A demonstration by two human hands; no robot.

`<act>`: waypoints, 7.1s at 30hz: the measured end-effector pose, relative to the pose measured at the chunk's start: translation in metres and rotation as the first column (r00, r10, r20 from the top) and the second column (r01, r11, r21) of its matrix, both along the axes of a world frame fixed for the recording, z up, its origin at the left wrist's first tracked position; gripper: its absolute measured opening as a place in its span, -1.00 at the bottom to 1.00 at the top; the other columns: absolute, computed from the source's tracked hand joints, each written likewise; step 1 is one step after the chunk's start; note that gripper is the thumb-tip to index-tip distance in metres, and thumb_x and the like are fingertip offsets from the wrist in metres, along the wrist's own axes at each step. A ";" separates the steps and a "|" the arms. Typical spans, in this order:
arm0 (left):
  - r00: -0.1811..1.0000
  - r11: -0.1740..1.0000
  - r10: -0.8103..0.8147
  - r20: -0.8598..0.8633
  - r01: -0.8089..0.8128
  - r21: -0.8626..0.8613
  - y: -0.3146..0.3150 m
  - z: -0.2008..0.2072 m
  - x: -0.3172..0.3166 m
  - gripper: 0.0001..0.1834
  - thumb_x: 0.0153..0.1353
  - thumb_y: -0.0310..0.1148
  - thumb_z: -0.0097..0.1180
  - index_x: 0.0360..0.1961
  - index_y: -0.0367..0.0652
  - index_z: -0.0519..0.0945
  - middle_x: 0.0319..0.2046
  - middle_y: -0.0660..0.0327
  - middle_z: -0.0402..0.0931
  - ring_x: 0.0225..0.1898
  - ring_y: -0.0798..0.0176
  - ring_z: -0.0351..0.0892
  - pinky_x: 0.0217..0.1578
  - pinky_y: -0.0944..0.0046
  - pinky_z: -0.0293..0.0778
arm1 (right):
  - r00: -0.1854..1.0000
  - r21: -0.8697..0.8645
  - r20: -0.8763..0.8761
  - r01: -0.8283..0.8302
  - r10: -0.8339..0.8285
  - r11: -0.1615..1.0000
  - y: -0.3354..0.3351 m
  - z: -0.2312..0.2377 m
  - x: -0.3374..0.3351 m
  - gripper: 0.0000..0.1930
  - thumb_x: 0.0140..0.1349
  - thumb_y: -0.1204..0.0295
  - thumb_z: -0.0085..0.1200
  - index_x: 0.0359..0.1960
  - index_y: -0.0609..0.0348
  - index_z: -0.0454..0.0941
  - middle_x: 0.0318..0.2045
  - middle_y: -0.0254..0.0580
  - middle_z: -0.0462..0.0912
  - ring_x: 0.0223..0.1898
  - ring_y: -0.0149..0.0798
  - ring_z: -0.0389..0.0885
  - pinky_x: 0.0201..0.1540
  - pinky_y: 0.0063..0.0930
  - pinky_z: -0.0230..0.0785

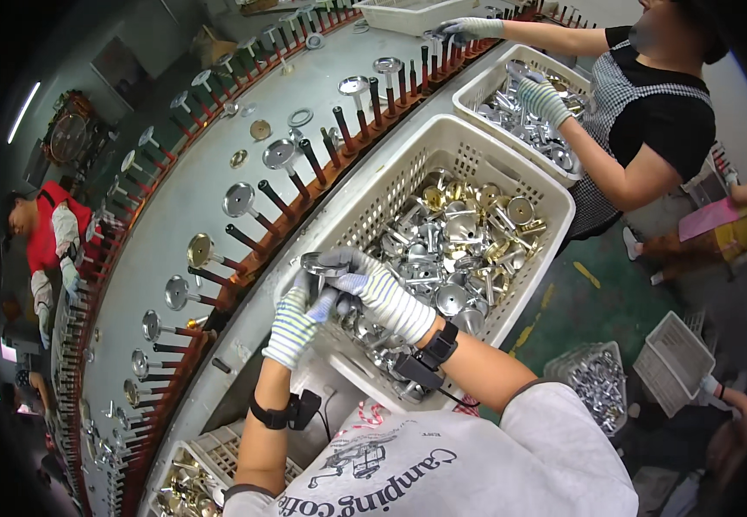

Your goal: The person repeatedly picks small metal hardware pieces from a white basket and places them onto vertical pegs along a long assembly table. They handle the items one at a time, alternating between reaching into the basket and placing pieces on the pegs.

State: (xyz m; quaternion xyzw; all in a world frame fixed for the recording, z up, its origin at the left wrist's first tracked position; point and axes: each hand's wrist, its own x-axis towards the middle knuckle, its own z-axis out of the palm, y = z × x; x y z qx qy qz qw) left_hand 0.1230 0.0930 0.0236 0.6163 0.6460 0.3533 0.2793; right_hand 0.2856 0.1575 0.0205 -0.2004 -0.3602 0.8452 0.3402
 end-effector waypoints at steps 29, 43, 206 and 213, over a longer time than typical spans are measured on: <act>0.101 0.967 0.255 0.962 -0.040 -0.253 -0.067 -0.036 -0.005 -0.60 0.14 -0.31 0.22 -0.05 -0.21 0.44 -0.09 -0.01 0.48 -0.07 0.01 0.55 -0.09 0.09 0.57 | 0.034 0.078 0.985 -0.962 0.169 -0.261 0.016 -0.071 0.028 -0.01 -0.17 0.27 0.32 0.35 -0.20 0.01 0.36 -0.01 -0.08 0.32 0.10 0.05 0.30 -0.11 0.03; 0.167 0.969 0.168 0.972 -0.210 -0.132 -0.069 -0.022 -0.037 -0.47 0.13 -0.27 0.23 0.12 -0.12 0.36 -0.05 0.07 0.50 -0.08 0.07 0.57 -0.12 0.05 0.59 | -0.117 -0.072 0.986 -0.943 0.119 -0.326 -0.018 -0.079 0.030 0.01 -0.17 0.22 0.30 0.36 -0.01 -0.01 0.30 0.15 0.08 0.31 0.12 0.09 0.31 -0.18 0.02; 0.623 0.793 0.343 0.703 -0.593 0.139 -0.028 -0.021 -0.091 -0.51 0.25 -0.16 0.02 0.05 -0.32 0.35 -0.17 0.04 0.52 -0.26 0.16 0.61 -0.27 0.21 0.60 | 0.921 0.570 0.378 -0.154 -0.091 0.807 -0.012 -0.028 -0.010 -0.64 0.16 0.41 0.00 0.01 0.18 0.32 -0.32 -0.25 0.50 -0.32 -0.41 0.42 -0.22 -0.46 0.36; 0.730 0.717 0.683 0.002 -0.672 0.183 0.049 -0.073 -0.180 -0.51 0.23 -0.07 0.06 0.02 -0.23 0.48 -0.15 0.10 0.56 -0.11 0.32 0.49 -0.05 0.32 0.37 | 0.945 0.481 0.321 -0.102 -0.066 0.871 -0.013 -0.031 -0.009 -0.65 0.17 0.46 0.01 0.00 0.23 0.33 -0.26 -0.26 0.51 -0.24 -0.41 0.42 -0.12 -0.48 0.36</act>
